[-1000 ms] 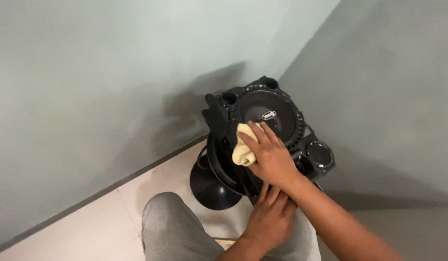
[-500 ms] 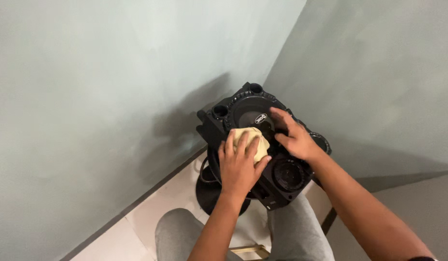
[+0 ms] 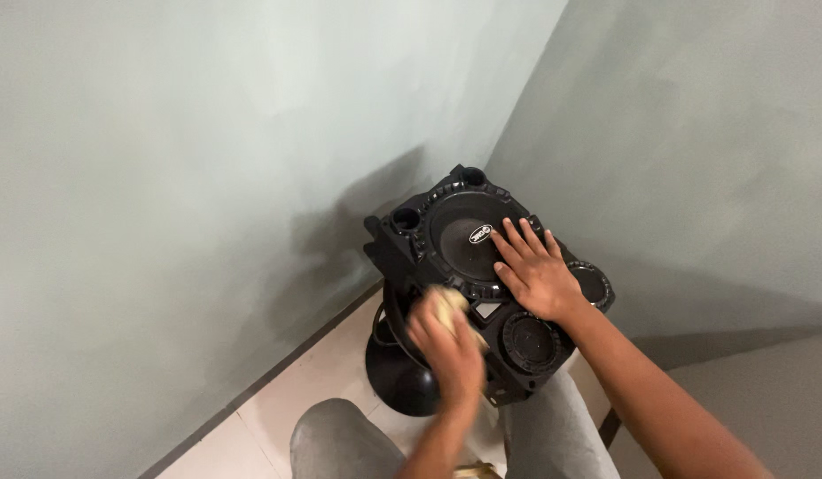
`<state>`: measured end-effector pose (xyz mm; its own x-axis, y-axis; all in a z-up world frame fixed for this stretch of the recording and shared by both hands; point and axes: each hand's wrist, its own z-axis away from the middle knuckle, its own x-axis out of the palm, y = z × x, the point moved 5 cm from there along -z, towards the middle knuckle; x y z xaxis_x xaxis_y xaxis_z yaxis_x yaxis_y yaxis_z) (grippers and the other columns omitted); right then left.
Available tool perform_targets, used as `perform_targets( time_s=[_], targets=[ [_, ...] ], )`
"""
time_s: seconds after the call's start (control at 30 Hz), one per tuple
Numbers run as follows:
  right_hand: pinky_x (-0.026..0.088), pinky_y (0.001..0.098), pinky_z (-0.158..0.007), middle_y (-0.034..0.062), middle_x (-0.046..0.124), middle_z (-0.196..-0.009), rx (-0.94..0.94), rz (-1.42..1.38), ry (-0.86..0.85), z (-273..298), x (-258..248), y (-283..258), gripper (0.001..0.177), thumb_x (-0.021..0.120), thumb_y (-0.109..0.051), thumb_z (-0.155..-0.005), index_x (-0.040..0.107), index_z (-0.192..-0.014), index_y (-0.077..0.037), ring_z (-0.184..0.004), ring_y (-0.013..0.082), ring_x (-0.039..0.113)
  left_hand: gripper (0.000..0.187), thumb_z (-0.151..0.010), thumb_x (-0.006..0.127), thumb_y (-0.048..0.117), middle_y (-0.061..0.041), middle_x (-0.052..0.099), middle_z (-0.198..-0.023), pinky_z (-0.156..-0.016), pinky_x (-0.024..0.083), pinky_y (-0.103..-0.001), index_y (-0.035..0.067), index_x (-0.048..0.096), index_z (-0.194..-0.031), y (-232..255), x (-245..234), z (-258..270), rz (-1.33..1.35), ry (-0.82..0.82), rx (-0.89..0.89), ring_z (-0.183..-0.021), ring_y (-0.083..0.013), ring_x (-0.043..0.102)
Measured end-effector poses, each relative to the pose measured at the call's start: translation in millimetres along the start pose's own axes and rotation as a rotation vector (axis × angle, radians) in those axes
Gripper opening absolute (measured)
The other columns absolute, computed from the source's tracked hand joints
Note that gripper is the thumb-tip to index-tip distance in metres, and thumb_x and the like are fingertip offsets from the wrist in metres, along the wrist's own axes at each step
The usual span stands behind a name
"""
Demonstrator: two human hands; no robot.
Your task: The person wipes the exterior surfaces of a large black speaker with a cloth, including the circular driver areas and the side panels.
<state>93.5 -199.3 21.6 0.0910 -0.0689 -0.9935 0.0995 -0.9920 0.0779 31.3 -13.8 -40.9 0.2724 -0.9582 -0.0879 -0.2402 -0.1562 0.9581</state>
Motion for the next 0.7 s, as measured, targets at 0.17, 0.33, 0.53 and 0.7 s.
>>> perform_targets(
  time_s=[0.17, 0.33, 0.53, 0.7],
  targets=[
    [0.011, 0.0566, -0.123, 0.0114, 0.020, -0.169, -0.068, 0.001, 0.044, 6, -5, -5, 0.062, 0.035, -0.044, -0.103, 0.031, -0.159, -0.017, -0.156, 0.0337, 0.013, 0.050, -0.102, 0.053, 0.025, -0.027, 0.044, -0.141, -0.107, 0.038, -0.056, -0.001, 0.044, -0.144, -12, 5, 13, 0.059, 0.062, 0.107, -0.131, -0.0428, 0.042],
    [0.010, 0.0575, -0.121, 0.0131, 0.017, -0.169, -0.057, 0.035, -0.007, 2, -7, -10, 0.064, 0.034, -0.045, -0.104, 0.027, -0.160, -0.015, -0.155, 0.0351, 0.011, 0.050, -0.106, 0.054, 0.036, -0.022, 0.056, -0.133, -0.111, 0.037, -0.054, 0.001, 0.051, -0.142, -43, -10, -131, -0.057, 0.224, -0.039, -0.127, -0.0401, 0.049],
    [0.011, 0.0588, -0.121, 0.0139, 0.019, -0.168, -0.057, 0.047, 0.028, 2, -18, -20, 0.065, 0.033, -0.046, -0.103, 0.028, -0.160, -0.014, -0.155, 0.0366, 0.012, 0.051, -0.104, 0.047, 0.033, -0.021, 0.052, -0.138, -0.106, 0.040, -0.053, 0.003, 0.047, -0.145, -13, -11, -75, -0.016, 0.148, -0.068, -0.127, -0.0376, 0.047],
    [0.012, 0.0611, -0.121, 0.0151, 0.022, -0.168, -0.071, 0.053, 0.063, 4, -21, -23, 0.065, 0.034, -0.045, -0.103, 0.029, -0.160, -0.014, -0.155, 0.0378, 0.015, 0.051, -0.103, 0.051, 0.019, -0.028, 0.041, -0.147, -0.109, 0.032, -0.058, -0.002, 0.041, -0.148, 17, -4, 36, 0.059, 0.085, 0.095, -0.136, -0.0438, 0.037]
  ],
)
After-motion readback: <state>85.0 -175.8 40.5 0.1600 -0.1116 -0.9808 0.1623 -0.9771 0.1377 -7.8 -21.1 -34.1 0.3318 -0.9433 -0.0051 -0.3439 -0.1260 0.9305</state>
